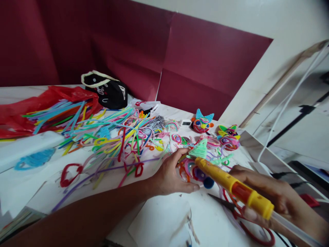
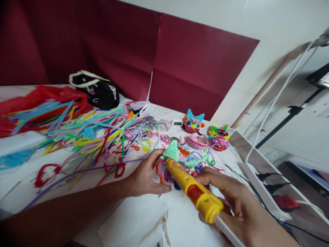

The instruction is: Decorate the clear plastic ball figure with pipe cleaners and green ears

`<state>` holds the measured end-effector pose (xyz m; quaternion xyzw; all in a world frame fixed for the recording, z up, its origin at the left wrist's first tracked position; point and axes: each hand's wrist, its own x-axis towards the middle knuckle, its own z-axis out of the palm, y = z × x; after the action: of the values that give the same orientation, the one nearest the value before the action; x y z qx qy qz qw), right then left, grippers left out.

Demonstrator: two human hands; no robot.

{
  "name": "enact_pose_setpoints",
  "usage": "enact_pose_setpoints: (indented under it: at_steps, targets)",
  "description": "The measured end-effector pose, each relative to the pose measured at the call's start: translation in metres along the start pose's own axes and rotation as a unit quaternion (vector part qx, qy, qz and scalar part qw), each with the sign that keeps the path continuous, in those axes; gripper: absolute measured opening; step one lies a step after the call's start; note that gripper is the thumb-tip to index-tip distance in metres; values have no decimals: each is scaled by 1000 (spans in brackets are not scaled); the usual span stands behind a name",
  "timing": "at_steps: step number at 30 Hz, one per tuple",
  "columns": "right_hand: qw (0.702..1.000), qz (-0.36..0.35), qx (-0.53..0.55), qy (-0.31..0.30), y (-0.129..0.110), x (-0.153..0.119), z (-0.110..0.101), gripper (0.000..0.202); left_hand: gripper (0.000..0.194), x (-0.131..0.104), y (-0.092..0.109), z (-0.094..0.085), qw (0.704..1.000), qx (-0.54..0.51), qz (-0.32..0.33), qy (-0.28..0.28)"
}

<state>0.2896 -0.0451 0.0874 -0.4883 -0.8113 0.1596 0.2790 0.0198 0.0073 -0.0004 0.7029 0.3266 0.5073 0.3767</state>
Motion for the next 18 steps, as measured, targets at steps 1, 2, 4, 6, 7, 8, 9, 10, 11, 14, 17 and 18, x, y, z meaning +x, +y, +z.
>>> enact_pose_setpoints:
  at_steps: [1,2,4,6,7,8,9,10,11,14,17,18]
  targets:
    - [1000,0,2,-9,-1,1,0,42,89,0,0,0,1000,1,4,1]
    - [1000,0,1,-25,-2,1,0,42,88,0,0,0,1000,2,9,2]
    - [999,-2,0,-45,-4,2,0,42,88,0,0,0,1000,5,13,4]
    - [999,-1,-1,-47,-5,2,-1,41,88,-1,1,0,1000,8,10,4]
    - [999,0,-2,-45,-5,2,-1,41,88,-1,1,-1,1000,8,8,2]
    - [999,-1,-4,-43,-4,1,-2,41,88,-1,0,-1,1000,8,7,2]
    - [999,-1,-7,-44,-3,0,-2,41,89,-1,0,-1,1000,8,6,2]
    - [999,-2,-9,-45,-1,-1,-1,41,89,-1,0,-1,1000,8,5,2]
    - [999,-2,-12,-46,1,-2,-1,41,90,-1,0,-1,1000,8,3,3]
    - [999,-3,-14,-40,5,-3,1,42,91,-1,0,0,1000,6,0,4]
    - [999,-12,1,-35,2,-2,2,40,90,0,1,0,1000,3,4,3]
    - [999,-15,8,-35,0,-1,2,39,89,0,2,0,1000,5,2,5]
